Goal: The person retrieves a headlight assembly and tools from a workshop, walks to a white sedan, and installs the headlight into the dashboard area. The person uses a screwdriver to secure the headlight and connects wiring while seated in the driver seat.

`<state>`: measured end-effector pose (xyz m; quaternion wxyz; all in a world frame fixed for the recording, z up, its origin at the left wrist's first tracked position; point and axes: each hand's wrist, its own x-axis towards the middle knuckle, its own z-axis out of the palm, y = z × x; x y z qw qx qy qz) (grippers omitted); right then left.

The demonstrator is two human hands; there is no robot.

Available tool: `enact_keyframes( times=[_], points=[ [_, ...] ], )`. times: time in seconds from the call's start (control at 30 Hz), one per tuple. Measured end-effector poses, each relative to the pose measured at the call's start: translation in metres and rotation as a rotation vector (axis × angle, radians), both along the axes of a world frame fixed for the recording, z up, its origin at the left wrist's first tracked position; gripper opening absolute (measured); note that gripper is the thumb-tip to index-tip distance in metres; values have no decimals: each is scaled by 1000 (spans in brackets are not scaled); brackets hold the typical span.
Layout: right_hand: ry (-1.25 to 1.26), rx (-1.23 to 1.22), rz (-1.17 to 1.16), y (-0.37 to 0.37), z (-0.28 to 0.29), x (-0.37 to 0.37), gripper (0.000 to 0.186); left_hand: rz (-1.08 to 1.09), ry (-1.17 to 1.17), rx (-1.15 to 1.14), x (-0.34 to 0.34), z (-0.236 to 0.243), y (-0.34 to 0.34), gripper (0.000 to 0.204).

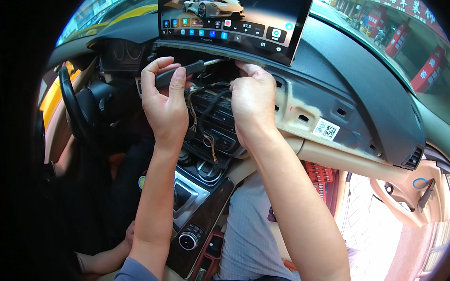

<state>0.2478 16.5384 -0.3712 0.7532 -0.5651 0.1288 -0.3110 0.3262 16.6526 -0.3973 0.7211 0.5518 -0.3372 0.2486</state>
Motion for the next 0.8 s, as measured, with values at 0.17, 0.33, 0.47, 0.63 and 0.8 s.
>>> enact_keyframes(
  times=[0.17, 0.33, 0.47, 0.63, 0.8],
  points=[
    [-59, -47, 33, -3, -4, 2, 56, 374, -168, 232, -3, 7, 2, 28],
    [-79, -44, 26, -5, -9, 5, 55, 12, 40, 116, -8, 10, 7, 22],
    [-32, -42, -8, -6, -10, 7, 54, 225, -91, 214, -11, 10, 6, 19],
    [-42, -55, -23, -6, -11, 8, 53, 379, -167, 289, -13, 12, 5, 17],
    [-34, -81, -28, -5, -10, 8, 54, 215, -161, 387, -17, 15, 15, 18]
  ],
)
